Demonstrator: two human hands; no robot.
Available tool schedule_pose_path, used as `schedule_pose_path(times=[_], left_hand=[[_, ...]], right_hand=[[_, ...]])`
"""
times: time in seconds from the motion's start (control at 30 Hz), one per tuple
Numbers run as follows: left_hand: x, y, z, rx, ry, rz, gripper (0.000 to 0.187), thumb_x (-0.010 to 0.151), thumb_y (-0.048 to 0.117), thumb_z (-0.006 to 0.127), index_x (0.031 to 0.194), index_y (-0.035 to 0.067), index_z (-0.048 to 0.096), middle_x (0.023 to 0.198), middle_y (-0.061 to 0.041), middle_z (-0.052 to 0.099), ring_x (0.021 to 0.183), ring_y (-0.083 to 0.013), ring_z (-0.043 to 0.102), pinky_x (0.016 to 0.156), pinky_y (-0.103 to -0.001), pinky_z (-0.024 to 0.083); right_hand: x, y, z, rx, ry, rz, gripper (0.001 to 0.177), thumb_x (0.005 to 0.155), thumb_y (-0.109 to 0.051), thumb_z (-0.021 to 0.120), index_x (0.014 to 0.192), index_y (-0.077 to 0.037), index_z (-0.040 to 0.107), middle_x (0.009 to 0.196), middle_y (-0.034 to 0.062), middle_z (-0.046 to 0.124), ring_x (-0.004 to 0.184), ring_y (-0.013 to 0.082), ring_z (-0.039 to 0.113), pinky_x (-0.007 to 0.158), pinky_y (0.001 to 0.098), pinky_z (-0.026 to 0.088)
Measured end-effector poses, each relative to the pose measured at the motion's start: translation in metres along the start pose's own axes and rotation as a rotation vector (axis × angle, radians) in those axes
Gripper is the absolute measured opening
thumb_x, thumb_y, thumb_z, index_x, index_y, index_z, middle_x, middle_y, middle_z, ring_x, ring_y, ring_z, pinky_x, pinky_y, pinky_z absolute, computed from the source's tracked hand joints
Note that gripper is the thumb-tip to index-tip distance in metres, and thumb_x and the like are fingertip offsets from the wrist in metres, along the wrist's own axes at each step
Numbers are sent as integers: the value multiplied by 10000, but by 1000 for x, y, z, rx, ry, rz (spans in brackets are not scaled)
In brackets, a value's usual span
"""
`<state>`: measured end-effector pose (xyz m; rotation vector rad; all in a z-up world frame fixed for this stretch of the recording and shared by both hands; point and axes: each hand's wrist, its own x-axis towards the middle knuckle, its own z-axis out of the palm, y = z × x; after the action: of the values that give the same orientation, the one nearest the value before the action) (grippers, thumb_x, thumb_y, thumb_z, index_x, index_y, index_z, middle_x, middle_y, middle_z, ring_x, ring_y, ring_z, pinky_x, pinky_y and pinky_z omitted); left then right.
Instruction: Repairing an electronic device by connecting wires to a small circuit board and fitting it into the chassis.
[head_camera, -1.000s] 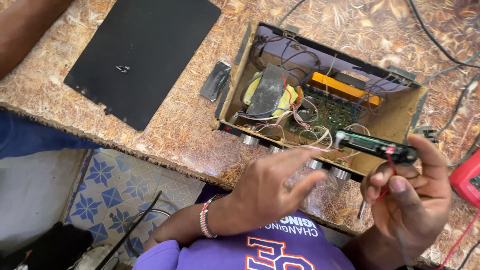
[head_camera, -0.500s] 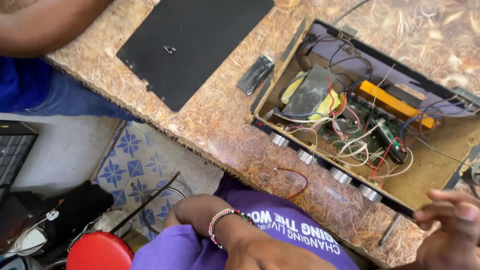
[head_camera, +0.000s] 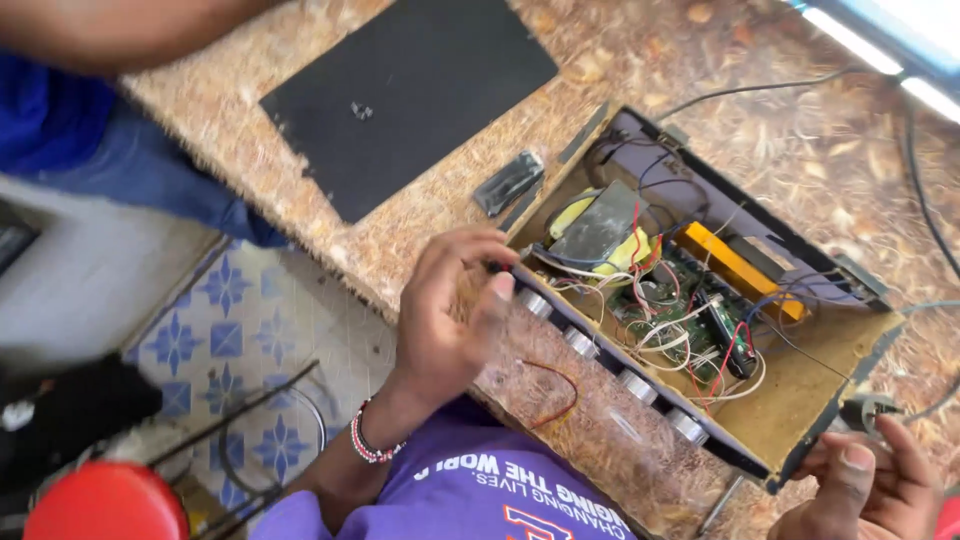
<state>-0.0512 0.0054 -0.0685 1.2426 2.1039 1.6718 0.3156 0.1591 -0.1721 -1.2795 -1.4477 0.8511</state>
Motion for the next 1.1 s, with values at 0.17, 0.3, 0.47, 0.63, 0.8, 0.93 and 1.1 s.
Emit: schedule_pose_path(times=[0.17,0.3,0.47,0.63,0.8,0.93,1.1], left_hand=[[25,-63,-23,116,-221,-156,690,1062,547,595,1570,79,592,1582,-148,689,1515,-352,609,1241,-507,451],[38,-69,-39,-26,-502,-328,969,977,790,468,1655,99,526,1711,-174,571,1544,-333,593,1198,-503,532],[62,-76,-42,-106,-651,-310,1079,931,857,434,1720,121,430,1773,-180,498,1611,-369,524,1235,-552,492],[71,-115,-7,-188,-540,-223,822,1051,560,579,1699,72,445,1767,-180,504,1646,-285,459,1333,-427,344],[66,-93,3,-182,-541,-372,750,1059,477,519,1710,112,444,1796,-135,471,1672,-266,414,1334,-421,319],[60,-97,0,-157,-454,-408,770,1067,464,479,1697,22,454,1776,-177,483,1659,-283,425,1325,-417,324],[66,-59,-2,71,-477,-615,942,954,650,435,1756,155,408,1805,-123,458,1632,-368,442,1297,-580,336]], right_hand=[[-40,4,9,-127,144,-78,479,1410,-229,601,1754,89,505,1430,284,658,1076,313,698,886,351,569],[-75,-15,37,-228,178,-135,458,1472,-267,596,1715,122,599,1517,292,687,1385,350,684,1188,398,550],[-90,-32,55,-359,258,-117,475,1489,-199,601,1710,219,647,1481,365,717,1235,430,728,1025,463,610],[-79,-44,24,-70,289,102,431,1349,-307,547,1540,72,624,1345,257,738,1149,313,752,985,389,640],[-47,-58,-20,-212,461,3,372,1302,-319,581,1447,11,673,1185,190,761,1007,236,756,952,325,636],[-7,-67,-21,-425,436,34,220,1196,-207,675,1295,-37,773,1141,104,805,956,191,761,865,338,631],[51,-87,-21,-721,98,322,486,1112,-326,698,1548,-115,664,1409,159,751,1181,291,734,959,451,654]])
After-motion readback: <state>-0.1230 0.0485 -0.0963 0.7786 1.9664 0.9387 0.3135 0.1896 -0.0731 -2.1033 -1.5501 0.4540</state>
